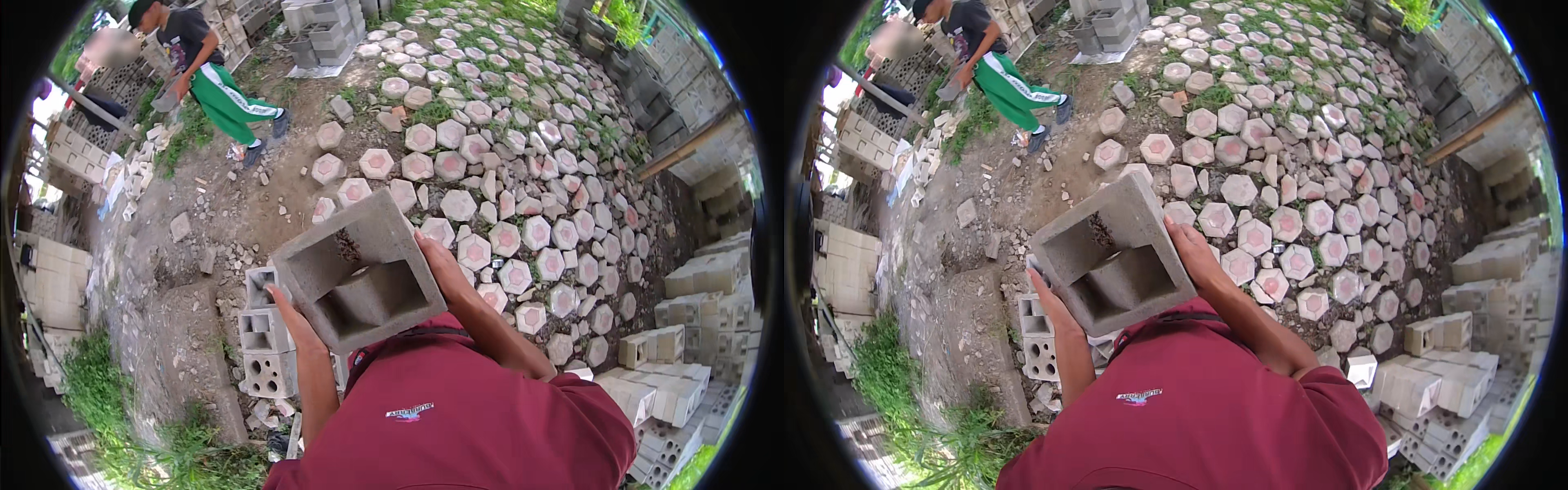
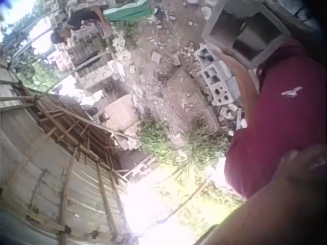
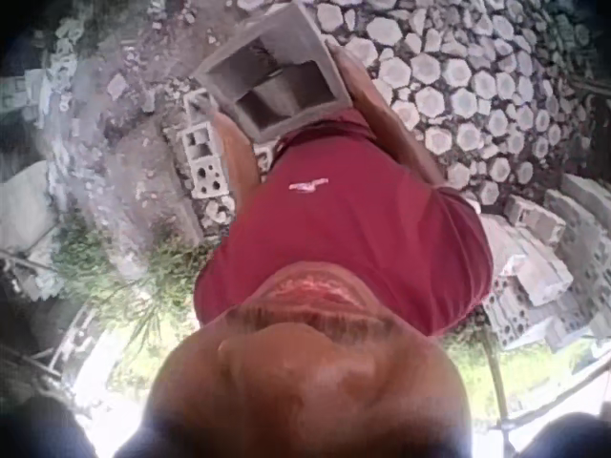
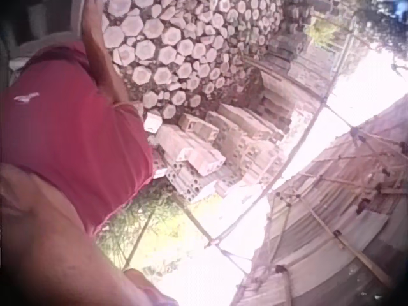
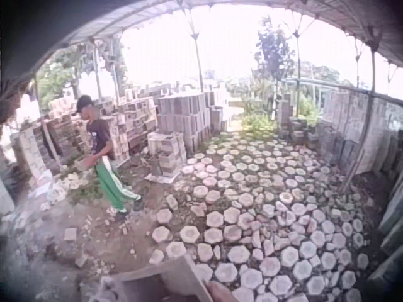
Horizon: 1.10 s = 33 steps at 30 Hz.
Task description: The person picks up decorative concrete blocks one at a time and stacks them onto a pile of other blocks in an outdoor area.
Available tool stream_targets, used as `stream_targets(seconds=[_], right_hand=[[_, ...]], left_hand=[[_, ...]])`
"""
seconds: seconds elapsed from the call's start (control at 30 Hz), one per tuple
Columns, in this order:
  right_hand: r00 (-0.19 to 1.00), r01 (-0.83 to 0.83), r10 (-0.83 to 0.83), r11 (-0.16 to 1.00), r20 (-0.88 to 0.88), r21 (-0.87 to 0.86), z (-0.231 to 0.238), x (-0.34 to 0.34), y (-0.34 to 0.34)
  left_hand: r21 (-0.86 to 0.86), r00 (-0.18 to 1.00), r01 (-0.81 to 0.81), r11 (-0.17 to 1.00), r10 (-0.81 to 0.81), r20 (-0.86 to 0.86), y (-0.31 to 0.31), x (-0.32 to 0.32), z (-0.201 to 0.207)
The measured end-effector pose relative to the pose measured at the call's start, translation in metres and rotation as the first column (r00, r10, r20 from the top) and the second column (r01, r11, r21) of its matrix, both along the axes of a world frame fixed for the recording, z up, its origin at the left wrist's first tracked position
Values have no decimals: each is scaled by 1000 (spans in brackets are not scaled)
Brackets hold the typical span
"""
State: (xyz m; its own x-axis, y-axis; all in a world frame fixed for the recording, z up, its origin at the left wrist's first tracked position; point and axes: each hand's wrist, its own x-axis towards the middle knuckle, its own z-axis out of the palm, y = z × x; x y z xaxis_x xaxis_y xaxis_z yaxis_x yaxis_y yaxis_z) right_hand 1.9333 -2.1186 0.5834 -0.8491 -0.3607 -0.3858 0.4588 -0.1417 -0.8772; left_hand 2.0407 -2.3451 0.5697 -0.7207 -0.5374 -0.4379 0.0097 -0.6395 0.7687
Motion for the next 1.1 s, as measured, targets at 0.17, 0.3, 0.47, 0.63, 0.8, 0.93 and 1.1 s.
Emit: stream_targets(seconds=[0.17, 0.3, 0.47, 0.63, 0.8, 0.93, 1.1], right_hand=[[985, 151, -148, 988, 89, -18, -13, -36, 53], [964, 258, -260, 965, 48, 51, 1, -60, 74], [931, 353, -360, 929, 54, 112, -22, -109, 87], [889, 449, -457, 882, 23, 145, -15, -178, 98], [837, 539, -546, 832, 24, 131, 18, -242, 103], [809, 580, -584, 811, 70, 69, 31, -270, 117], [721, 682, -692, 720, 46, 130, 14, -293, 133]], left_hand=[[-47, 999, 37, 998, -36, 12, 43, -80, 2], [22, 973, 211, 977, -209, -95, 69, -130, 14], [47, 930, 365, 930, -362, -62, 75, -202, 10], [148, 873, 481, 864, -457, -167, 87, -291, -5], [154, 814, 572, 806, -535, -227, 95, -377, 11], [115, 771, 636, 763, -622, -136, 110, -432, 21], [139, 718, 696, 704, -687, -115, 139, -466, 44]])
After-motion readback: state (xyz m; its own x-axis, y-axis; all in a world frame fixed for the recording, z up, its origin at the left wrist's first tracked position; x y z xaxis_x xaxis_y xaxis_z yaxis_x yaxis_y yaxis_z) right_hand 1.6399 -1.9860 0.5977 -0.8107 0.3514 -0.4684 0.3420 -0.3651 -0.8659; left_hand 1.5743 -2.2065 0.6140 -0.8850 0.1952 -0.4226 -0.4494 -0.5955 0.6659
